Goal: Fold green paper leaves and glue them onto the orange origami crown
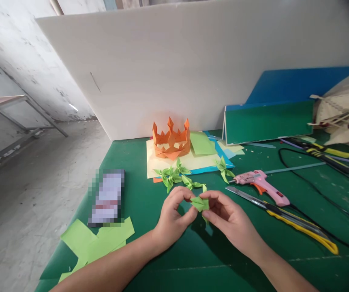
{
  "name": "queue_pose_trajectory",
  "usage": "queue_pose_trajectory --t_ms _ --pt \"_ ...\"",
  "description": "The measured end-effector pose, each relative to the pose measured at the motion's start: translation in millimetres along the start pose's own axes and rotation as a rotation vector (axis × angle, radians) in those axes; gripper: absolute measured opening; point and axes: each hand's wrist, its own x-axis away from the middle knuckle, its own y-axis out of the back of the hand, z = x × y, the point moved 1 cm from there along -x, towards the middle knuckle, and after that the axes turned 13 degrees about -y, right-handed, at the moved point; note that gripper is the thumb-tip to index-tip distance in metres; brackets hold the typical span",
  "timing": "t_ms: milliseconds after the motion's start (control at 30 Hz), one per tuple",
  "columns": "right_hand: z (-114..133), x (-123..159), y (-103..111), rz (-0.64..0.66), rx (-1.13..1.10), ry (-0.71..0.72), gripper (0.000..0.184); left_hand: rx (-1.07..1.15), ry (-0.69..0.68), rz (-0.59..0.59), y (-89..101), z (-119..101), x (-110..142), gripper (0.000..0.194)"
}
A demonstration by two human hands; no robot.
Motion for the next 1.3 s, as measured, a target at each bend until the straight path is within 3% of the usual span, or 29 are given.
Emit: queue_pose_trajectory --t_ms 633,1100,1200,1300 --pt "0.9 0.3 -2.7 -0.026 0.059 0.019 0.03 0.09 0.06 -0.008 0.9 0.2 -0.6 0.014" --pt "2.9 0.9 -1.7 -0.021 0.172 0.094 0.03 0.0 -0.061 0.025 4.3 -3.0 -5.6 0.012" --pt "4.2 -2.1 11.9 -0.133 0.329 0.208 0.032 -0.007 -0.077 0.014 6.0 -4.2 -6.4 0.013" --pt "5.1 -10.2 39.0 -0.448 0.61 0.384 0.028 -0.027 -0.093 -0.017 9.1 -4.1 -6.8 0.014"
